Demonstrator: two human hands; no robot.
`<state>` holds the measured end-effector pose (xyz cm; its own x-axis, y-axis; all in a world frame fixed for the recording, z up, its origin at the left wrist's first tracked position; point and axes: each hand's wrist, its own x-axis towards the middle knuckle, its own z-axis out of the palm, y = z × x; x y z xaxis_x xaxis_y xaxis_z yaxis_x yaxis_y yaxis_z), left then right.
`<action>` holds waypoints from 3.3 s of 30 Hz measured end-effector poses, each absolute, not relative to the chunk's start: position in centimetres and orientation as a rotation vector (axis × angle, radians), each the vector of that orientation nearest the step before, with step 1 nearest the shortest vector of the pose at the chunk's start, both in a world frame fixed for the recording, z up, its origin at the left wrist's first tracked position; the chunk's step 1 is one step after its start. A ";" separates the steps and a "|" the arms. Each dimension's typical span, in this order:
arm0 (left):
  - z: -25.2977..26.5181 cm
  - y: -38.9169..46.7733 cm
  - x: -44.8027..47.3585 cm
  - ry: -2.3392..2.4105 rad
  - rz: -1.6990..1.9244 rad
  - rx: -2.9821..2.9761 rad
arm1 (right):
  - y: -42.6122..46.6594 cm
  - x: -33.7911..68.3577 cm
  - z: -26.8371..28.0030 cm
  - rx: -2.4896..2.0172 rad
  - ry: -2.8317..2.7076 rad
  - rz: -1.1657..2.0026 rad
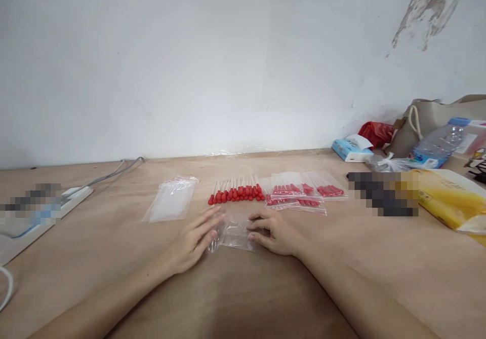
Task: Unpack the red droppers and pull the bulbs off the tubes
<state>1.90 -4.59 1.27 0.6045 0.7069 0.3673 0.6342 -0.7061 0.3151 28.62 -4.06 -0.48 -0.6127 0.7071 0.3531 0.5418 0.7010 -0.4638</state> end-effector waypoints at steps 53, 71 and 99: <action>3.5 1.9 -6.7 2.180 1.290 2.219 | -0.5 35.8 2.6 -1.566 -1.468 -0.809; 1.8 -4.7 6.8 0.983 0.643 1.137 | -5.7 22.4 0.6 -1.115 -1.723 0.979; 1.0 -2.4 3.1 1.050 0.763 1.226 | -1.7 21.0 1.8 -0.598 -2.474 -0.083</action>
